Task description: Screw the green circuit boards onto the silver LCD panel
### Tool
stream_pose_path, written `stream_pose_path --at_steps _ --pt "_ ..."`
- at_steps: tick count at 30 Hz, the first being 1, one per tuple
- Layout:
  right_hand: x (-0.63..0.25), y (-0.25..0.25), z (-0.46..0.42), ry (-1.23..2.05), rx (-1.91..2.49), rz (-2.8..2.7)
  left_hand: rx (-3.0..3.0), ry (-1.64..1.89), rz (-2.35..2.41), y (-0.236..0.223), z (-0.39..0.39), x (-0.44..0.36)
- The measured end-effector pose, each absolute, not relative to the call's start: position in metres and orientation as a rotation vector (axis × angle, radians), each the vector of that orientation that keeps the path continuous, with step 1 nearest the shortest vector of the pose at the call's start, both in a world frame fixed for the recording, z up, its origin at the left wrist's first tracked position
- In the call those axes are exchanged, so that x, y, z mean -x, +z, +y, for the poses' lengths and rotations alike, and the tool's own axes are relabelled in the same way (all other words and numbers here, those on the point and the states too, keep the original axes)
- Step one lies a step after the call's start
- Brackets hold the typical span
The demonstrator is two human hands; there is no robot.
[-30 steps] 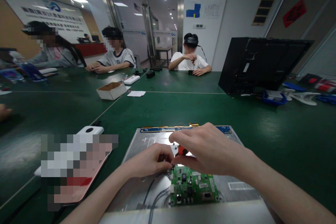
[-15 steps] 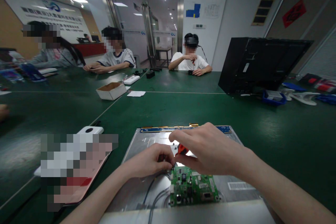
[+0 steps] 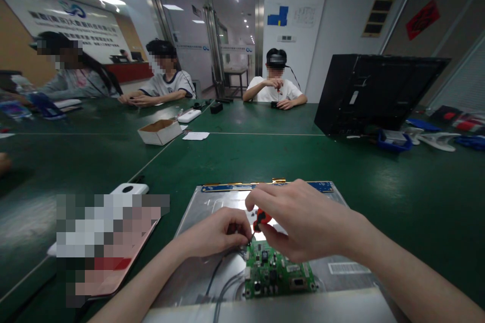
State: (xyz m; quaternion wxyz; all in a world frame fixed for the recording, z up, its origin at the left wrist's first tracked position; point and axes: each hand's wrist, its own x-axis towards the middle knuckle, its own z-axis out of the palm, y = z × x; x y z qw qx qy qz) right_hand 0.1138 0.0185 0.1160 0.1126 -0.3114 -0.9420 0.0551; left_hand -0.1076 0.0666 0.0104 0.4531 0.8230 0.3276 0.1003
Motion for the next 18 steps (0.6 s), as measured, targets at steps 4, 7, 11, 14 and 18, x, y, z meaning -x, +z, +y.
stream_pose_path --at_steps 4,7,11,14,18 --pt "-0.1124 0.1134 0.0197 0.111 0.955 -2.728 -1.997 0.275 0.823 0.01 0.0662 0.1069" --pt "-0.1125 0.1135 0.021 0.095 0.946 -2.744 -1.998 0.264 0.826 0.0105 0.0658 0.1059" --pt "-0.114 0.1163 0.0206 0.109 0.931 -2.761 -2.019 0.251 0.849 0.0099 0.0659 0.1056" --pt "-0.1147 0.1184 0.0188 0.146 0.892 -2.781 -2.046 0.242 0.829 0.0091 0.0662 0.1065" --pt "-0.1138 0.1184 0.0178 0.176 0.879 -2.793 -2.054 0.247 0.815 0.0105 0.0662 0.1071"
